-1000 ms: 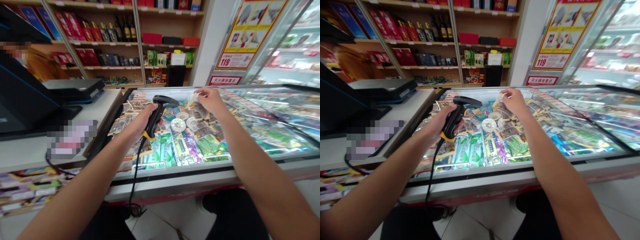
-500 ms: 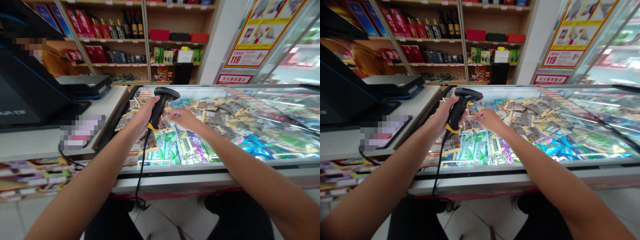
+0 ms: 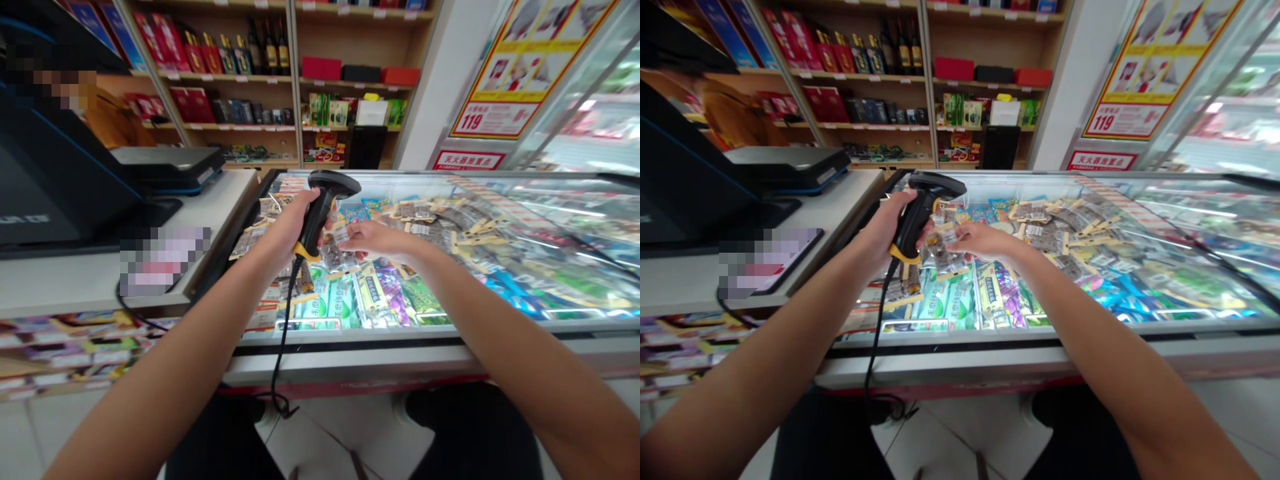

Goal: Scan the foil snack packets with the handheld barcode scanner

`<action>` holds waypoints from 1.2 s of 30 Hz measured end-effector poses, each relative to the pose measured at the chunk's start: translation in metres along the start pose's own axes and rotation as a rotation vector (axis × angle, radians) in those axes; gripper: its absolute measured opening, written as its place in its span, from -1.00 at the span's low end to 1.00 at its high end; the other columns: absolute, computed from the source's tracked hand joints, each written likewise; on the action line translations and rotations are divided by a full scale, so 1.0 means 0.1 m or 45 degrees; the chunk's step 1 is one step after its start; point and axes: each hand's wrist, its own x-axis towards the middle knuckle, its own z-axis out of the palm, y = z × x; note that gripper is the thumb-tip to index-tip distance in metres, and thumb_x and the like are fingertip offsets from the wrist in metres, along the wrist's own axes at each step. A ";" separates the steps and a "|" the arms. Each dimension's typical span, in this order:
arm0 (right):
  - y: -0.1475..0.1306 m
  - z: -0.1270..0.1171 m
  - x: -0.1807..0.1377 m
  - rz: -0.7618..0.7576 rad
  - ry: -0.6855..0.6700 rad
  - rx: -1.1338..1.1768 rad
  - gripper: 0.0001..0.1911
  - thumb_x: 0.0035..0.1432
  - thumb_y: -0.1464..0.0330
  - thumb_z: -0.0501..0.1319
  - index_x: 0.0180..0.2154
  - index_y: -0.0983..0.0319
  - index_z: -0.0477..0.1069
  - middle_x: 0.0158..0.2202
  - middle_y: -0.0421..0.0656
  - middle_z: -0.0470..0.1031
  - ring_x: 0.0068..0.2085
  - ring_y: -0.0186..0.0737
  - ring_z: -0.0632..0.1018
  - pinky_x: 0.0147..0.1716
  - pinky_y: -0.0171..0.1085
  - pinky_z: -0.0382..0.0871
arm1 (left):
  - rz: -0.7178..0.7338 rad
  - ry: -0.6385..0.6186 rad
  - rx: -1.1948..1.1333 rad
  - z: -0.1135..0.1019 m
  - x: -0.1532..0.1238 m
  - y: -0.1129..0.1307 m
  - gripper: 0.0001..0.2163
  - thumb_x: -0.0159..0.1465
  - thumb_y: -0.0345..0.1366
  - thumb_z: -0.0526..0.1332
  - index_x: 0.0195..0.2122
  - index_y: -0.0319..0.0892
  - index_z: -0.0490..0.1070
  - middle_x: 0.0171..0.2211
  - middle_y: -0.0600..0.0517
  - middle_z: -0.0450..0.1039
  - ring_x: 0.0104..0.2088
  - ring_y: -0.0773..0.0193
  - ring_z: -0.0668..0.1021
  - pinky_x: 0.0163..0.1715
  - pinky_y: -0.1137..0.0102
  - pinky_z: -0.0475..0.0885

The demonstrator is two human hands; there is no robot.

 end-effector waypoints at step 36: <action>0.24 -0.59 0.05 0.170 0.757 0.591 -0.79 0.16 0.34 0.37 -0.38 0.18 0.33 -0.49 -0.26 0.42 -0.52 -0.38 0.42 -0.46 -0.33 0.34 | -0.013 -0.177 0.387 0.06 -0.12 -0.06 -0.64 0.28 0.03 0.07 -0.45 -0.17 0.35 -0.59 -0.01 0.43 -0.72 0.37 0.36 -0.75 0.47 0.20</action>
